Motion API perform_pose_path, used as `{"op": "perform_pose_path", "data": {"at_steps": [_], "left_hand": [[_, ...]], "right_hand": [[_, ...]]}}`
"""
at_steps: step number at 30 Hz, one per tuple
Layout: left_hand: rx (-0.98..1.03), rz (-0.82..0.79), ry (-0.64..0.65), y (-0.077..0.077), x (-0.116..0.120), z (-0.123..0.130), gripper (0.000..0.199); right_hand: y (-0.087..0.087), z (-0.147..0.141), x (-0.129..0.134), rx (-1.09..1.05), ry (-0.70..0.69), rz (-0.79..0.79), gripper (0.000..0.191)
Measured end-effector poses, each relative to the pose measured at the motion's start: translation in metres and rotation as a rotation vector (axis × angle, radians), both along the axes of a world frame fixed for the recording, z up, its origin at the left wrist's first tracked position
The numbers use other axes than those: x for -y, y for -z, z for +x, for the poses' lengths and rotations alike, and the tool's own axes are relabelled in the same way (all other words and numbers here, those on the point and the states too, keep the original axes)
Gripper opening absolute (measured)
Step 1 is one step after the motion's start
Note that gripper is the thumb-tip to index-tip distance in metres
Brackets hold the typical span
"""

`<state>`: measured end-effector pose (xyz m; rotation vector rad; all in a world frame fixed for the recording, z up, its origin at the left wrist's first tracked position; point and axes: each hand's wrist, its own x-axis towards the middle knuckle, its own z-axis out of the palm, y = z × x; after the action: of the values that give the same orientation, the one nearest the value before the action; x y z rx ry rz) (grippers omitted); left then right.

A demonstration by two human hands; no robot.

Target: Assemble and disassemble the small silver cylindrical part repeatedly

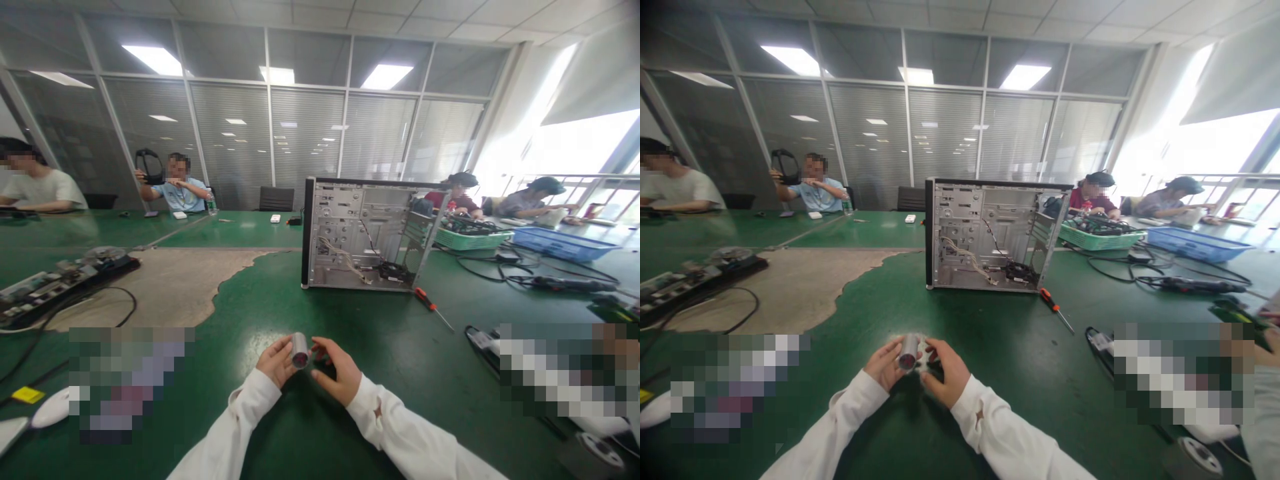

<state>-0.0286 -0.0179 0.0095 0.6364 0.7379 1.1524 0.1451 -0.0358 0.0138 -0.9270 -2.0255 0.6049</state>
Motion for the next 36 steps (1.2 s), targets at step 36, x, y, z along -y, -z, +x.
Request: {"op": "perform_pose_path", "data": {"at_steps": [36], "left_hand": [[-0.128, -0.108, 0.147, -0.008, 0.007, 0.009, 0.027]], "right_hand": [[-0.018, 0.0, 0.011, -0.124, -0.001, 0.163, 0.033]]}}
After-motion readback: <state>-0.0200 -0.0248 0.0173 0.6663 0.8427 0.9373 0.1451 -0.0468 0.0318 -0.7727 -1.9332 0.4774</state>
